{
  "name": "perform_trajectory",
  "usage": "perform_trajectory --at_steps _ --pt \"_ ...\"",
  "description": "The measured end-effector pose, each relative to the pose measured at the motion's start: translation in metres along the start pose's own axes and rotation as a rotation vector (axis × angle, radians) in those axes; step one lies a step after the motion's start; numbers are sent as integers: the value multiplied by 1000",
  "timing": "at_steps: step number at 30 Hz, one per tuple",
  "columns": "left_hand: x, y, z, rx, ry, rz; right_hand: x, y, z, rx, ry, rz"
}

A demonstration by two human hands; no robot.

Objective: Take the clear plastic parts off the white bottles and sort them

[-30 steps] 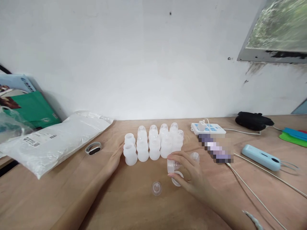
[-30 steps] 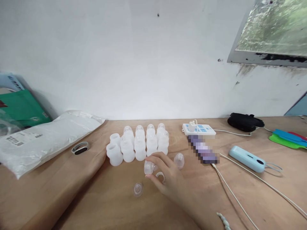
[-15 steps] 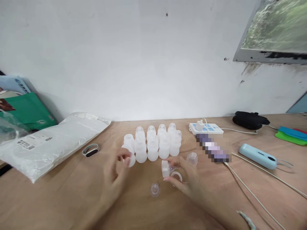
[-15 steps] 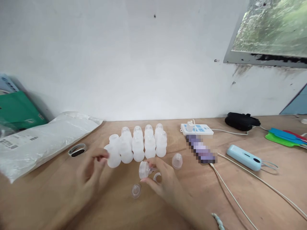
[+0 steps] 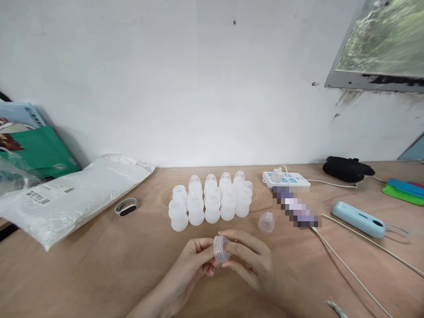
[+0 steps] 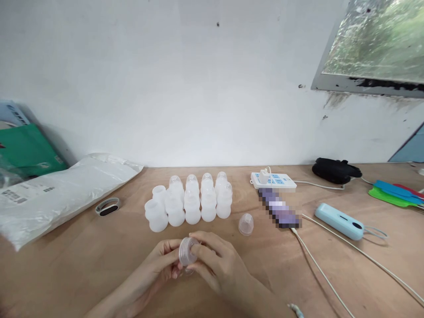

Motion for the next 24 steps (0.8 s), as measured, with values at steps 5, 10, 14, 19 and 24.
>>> perform_trajectory --at_steps 5,10,14,19,24 --pt "3 3 -4 57 28 58 2 4 -6 -150 19 -53" --pt "4 4 -3 83 60 92 -3 11 -8 -408 -59 -170" --pt "4 4 -4 97 27 90 -5 20 -11 -683 -98 -314" --pt "3 3 -5 126 -1 90 -3 25 -23 -1000 -47 -398" --pt "2 6 5 88 -12 60 -1 37 -26 -1140 -37 -403"
Point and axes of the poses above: each hand's wrist, its own x-axis away from the middle knuckle, its own z-axis out of the back of the hand, y = z × x, the point moved 6 cm from there along -x, towards the middle knuckle, and after that the axes turned 13 degrees about -y, right-handed, at the moved point
